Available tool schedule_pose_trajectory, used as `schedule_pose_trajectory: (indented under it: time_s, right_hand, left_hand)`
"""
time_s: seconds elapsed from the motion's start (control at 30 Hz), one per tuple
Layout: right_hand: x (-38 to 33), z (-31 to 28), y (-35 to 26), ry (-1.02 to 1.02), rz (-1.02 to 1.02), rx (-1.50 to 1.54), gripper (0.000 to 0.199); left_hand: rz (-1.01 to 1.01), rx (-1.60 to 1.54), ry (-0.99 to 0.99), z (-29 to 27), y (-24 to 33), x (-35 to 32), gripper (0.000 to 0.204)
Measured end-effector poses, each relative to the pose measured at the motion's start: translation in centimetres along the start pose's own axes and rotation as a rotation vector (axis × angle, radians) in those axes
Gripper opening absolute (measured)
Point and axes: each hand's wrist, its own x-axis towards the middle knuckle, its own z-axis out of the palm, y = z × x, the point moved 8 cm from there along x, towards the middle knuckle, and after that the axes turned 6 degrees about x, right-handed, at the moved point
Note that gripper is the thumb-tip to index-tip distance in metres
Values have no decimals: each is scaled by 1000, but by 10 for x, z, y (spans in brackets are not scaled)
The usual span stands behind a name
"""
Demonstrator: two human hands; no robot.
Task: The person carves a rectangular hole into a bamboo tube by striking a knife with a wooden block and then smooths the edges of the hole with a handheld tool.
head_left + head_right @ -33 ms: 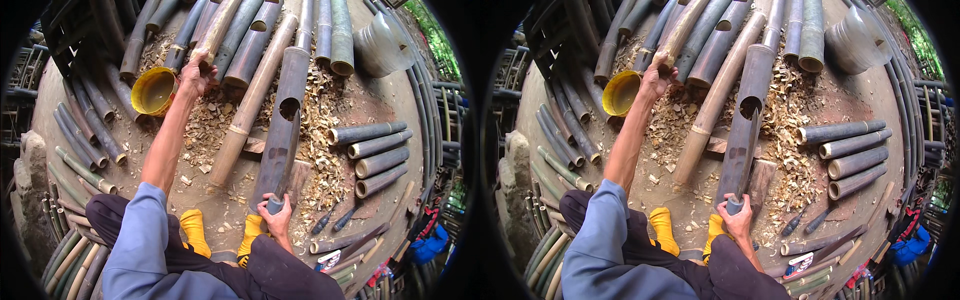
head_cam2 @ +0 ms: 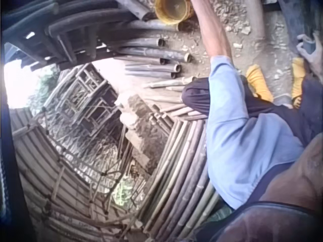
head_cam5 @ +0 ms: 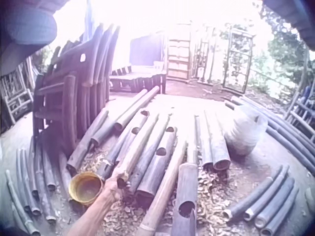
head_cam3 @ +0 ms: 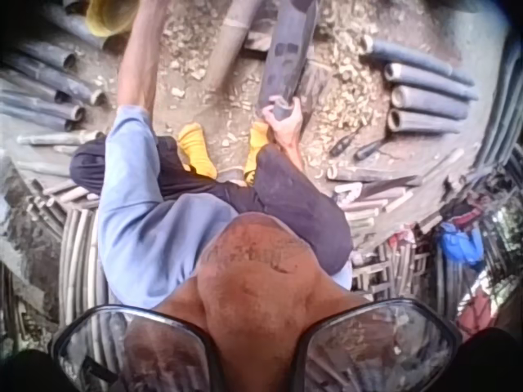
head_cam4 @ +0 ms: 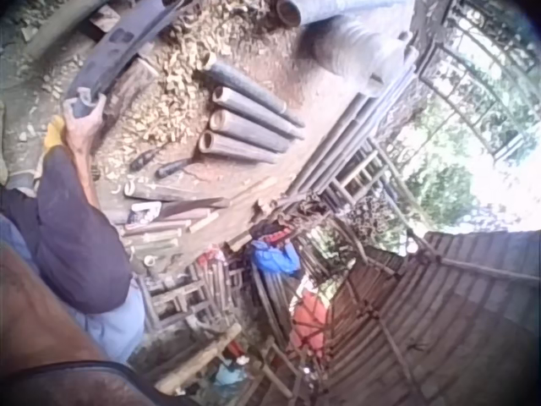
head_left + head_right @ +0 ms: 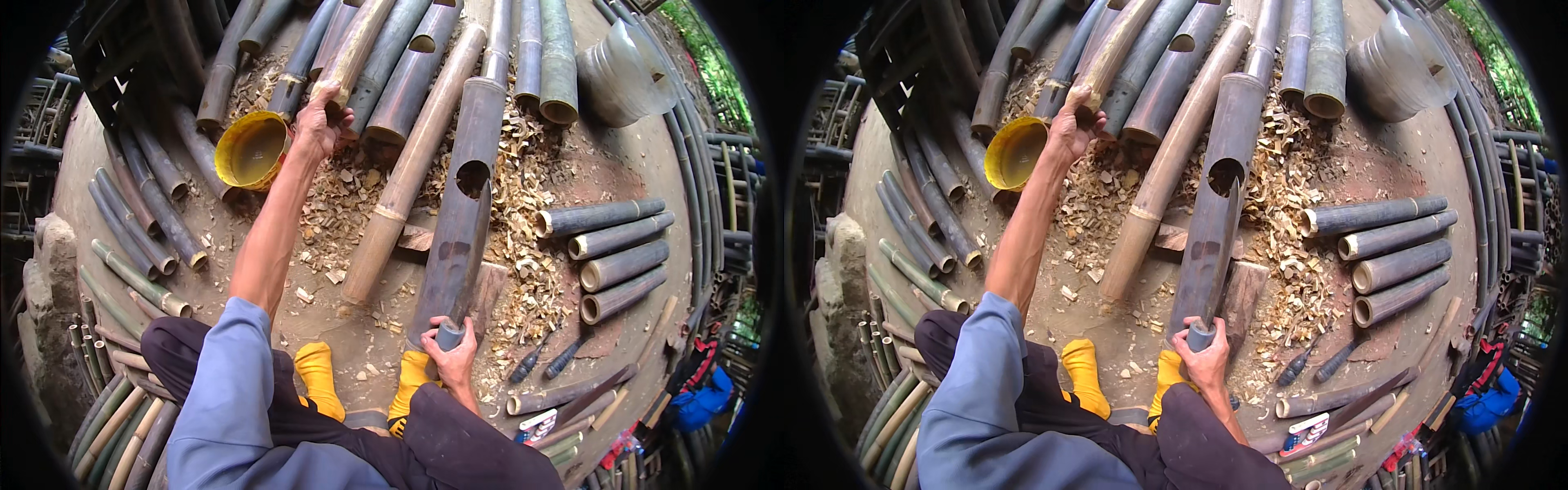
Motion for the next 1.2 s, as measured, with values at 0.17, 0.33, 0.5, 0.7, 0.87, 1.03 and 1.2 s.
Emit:
schedule_pose_trajectory:
  time_s: [0.17, 0.33, 0.5, 0.7, 0.87, 1.03, 1.2]
  right_hand:
    - [0, -6, -2, 15, -9, -1, 39]
    - [0, -6, -10, 39, -42, 5, 38]
    - [2, -9, -5, 43, -7, 4, 37]
    - [1, -9, -7, 68, -29, 15, 38]
    - [1, -13, -5, 77, -26, 13, 38]
    - [-2, -19, -4, 98, 0, 3, 37]
    - [-10, -19, -17, 85, -48, 16, 34]
  left_hand:
    - [-14, 9, 62, -3, -5, 0, 41]
    - [-22, 34, 40, -13, -2, 5, 45]
    - [-57, 34, -3, -12, -4, 0, 57]
    - [-134, -75, -22, -16, -6, 4, 62]
    - [-128, 197, 70, -24, -15, -31, 59]
    - [197, 1216, -89, 11, -83, -125, 62]
    - [228, 1372, -112, 17, -107, -134, 64]
